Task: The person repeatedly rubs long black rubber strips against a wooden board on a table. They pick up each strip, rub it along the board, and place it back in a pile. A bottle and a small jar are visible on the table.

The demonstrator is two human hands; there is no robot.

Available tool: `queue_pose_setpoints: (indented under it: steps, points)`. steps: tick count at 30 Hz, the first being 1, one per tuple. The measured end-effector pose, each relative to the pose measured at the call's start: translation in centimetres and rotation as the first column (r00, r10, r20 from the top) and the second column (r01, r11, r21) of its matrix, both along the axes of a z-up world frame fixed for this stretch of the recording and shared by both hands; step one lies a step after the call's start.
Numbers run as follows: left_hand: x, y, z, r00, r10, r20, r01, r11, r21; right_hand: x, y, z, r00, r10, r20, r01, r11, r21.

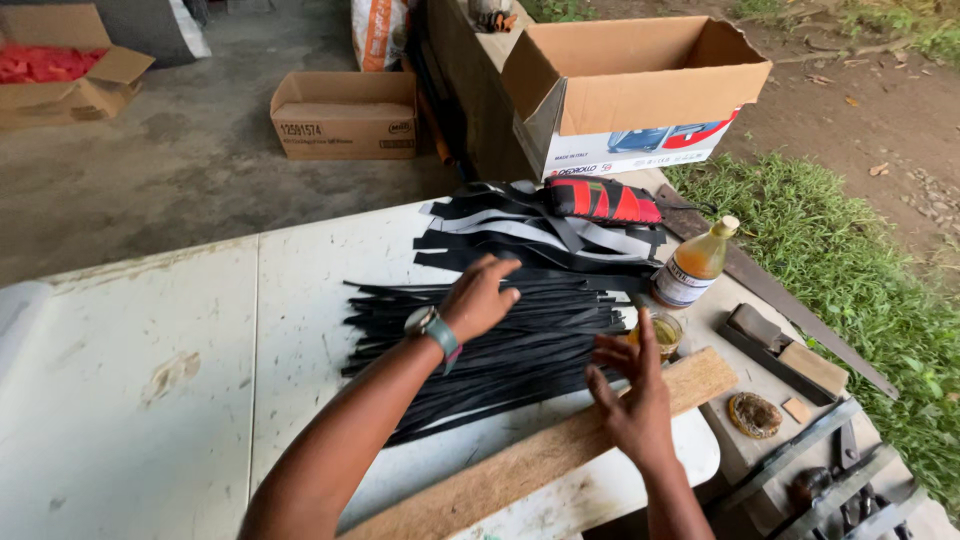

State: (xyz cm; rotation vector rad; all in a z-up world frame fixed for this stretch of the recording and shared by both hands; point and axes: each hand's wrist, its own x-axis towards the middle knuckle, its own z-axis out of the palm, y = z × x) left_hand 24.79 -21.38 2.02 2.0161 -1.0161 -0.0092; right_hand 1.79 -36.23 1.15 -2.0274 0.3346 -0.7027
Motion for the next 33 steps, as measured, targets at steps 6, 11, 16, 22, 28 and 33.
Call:
queue_pose_setpoints:
  steps: [6,11,16,22,28,33]
  points:
    - [6.9,-6.3,-3.2,0.977,0.033,0.211,-0.066,0.987,0.149,0.2,0.3,0.7,0.999,-0.009,-0.043,0.013,0.995,0.098]
    - [8.1,-11.0,-5.6,0.946,-0.03,0.323,0.004,0.997,0.08,0.0,0.1,-0.1,0.981,-0.067,-0.184,0.096,0.983,0.155]
    - [8.5,-12.5,-5.7,0.909,-0.16,0.384,-0.017,0.909,0.417,-1.0,0.2,-1.2,0.986,-0.034,-0.166,0.072,0.971,0.228]
    - [4.9,-3.7,-3.8,0.944,-0.229,0.238,0.097,0.881,0.464,-2.3,-1.3,-1.7,0.995,-0.025,-0.095,0.037,0.99,0.132]
    - [-1.0,4.5,1.1,0.957,-0.148,0.249,0.151,0.989,0.008,-1.6,-0.4,0.1,1.0,-0.02,0.018,0.021,0.998,-0.052]
    - [-4.3,6.0,3.9,0.991,-0.008,0.135,0.027,0.99,-0.136,0.6,1.6,3.3,0.971,0.129,0.2,-0.068,0.956,-0.285]
